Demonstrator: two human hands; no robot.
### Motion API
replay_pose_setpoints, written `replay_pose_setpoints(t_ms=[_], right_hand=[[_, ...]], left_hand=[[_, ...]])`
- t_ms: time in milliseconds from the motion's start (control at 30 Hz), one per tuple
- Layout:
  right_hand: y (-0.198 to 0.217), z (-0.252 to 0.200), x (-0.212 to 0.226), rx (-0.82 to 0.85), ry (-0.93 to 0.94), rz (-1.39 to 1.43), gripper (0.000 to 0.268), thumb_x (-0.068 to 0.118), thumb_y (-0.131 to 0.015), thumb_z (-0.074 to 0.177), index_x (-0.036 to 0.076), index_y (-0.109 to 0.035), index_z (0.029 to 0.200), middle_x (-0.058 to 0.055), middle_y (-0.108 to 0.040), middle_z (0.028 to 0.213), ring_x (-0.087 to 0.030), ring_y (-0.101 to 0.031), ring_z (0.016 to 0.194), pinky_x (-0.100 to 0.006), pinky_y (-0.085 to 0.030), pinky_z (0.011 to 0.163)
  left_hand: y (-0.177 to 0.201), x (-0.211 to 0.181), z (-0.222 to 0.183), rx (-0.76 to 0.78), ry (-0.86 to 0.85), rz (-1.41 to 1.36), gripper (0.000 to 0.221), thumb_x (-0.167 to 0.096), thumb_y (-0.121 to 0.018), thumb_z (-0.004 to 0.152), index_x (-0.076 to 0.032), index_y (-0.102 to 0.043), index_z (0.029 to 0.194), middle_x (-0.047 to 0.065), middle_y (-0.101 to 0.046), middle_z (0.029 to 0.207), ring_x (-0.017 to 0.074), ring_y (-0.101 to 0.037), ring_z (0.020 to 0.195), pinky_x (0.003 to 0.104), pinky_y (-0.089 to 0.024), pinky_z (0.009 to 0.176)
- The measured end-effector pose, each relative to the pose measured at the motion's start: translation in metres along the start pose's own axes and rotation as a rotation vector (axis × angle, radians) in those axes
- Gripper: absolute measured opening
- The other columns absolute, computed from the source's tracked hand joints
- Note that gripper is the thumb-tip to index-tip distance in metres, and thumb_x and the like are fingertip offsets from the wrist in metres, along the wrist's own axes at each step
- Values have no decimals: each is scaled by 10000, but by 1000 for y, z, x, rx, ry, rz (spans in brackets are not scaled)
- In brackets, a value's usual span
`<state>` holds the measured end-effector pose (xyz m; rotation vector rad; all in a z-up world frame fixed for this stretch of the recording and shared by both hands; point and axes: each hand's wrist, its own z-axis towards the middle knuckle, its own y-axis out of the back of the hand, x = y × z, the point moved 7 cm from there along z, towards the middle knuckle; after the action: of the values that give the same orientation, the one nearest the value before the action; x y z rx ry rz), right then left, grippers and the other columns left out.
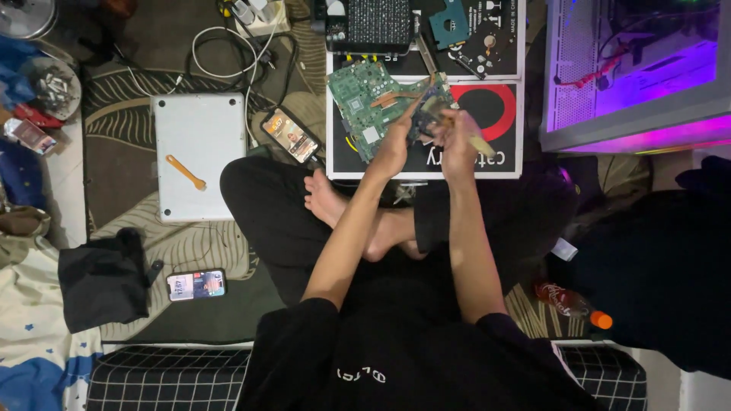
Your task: Scraping the surface of a computer motherboard using a small tool
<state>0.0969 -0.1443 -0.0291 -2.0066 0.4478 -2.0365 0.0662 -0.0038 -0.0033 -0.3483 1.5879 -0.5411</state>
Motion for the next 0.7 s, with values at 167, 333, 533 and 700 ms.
replay_pose_setpoints(t_ms=[167, 333, 533, 700], right_hand=[[4, -9, -17, 155, 28, -45, 372, 288, -524, 1058, -31, -714, 1068, -184, -658, 636, -218, -655, 524, -244, -439, 506], [2, -9, 6, -36, -27, 111, 344, 268, -480, 1071, -10, -682, 1082, -148, -668, 651, -192, -649, 506, -209, -458, 497], [0, -11, -4, 123, 35, 52, 289, 215, -560, 1026, -30, -707, 1068, -228, -709, 765, -255, -647, 509, -290, -495, 507], [-9, -14, 1, 168, 90, -75, 332, 237, -543, 1040, -47, -706, 1093, -215, -694, 706, -229, -669, 556, -263, -481, 523]], left_hand=[[-9, -30, -3, 111, -213, 77, 545, -342, -265, 1138, -75, -302, 1610, 276, -505, 1436, 362, -552, 1186, 513, -448, 1073], [-12, -29, -9, 86, -233, 273, 566, -389, -249, 1144, -89, -326, 1618, 226, -405, 1593, 364, -551, 1353, 495, -472, 1125], [-24, -51, -19, 40, -189, 333, 537, -339, -213, 1150, -76, -382, 1587, 180, -452, 1569, 300, -452, 1445, 466, -265, 1275], [-24, -59, -20, -1, -247, 163, 472, -131, -270, 1126, 60, -389, 1540, 273, -515, 1447, 263, -485, 1301, 497, -324, 1219]])
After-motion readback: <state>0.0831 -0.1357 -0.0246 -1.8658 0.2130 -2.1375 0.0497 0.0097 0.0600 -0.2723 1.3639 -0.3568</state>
